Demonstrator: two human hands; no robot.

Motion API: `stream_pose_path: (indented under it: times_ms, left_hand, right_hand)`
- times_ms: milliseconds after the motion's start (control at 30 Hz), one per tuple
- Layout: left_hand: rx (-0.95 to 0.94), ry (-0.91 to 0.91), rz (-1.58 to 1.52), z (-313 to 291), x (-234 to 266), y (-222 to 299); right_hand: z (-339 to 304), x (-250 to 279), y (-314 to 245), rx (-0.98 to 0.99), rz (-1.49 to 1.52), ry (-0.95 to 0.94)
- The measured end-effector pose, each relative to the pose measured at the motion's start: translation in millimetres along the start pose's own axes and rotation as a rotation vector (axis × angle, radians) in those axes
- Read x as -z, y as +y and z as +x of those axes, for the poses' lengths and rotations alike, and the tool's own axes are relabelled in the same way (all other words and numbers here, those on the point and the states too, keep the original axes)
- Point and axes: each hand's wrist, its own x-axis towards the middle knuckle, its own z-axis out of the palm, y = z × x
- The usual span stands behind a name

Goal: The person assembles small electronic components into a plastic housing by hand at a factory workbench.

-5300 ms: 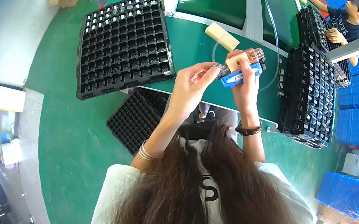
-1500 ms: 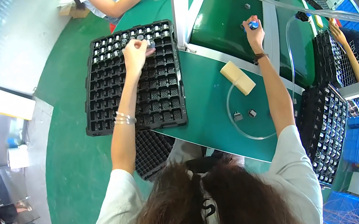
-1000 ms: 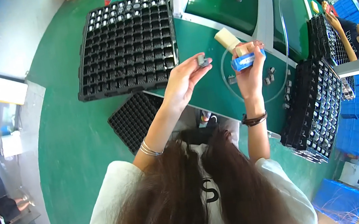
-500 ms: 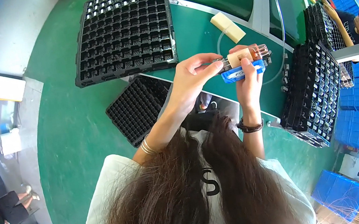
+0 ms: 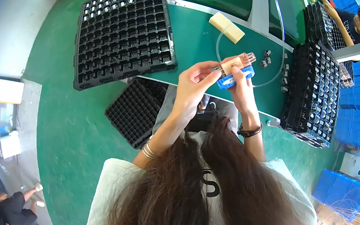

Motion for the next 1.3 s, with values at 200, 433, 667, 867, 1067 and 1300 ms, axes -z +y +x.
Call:
stream_pose_path:
  times_ms: [200,433,667,867,1067,1300]
  left_hand:
    - [0.001,0.194,0.058,11,0,-9]
    - [0.037,0.158,-0.026,3,13,-13]
    - [0.051,0.193,-0.069,6,20,-6]
    - [0.058,0.252,-0.105,5,33,0]
    - [0.077,0.266,-0.116,8,41,-3]
    - [0.016,0.291,-0.062,25,70,0]
  right_hand:
    - [74,42,6,0.324,-0.526,0.219]
    - [162,76,22,0.479,-1.028,0.392]
    - [171,76,31,0.496,-1.056,0.385]
    - [134,68,20,0.483,-1.091,0.378]
    - [120,82,21,0.499,-1.128,0.343]
    - [132,78,12,0.492,-1.048,0.294]
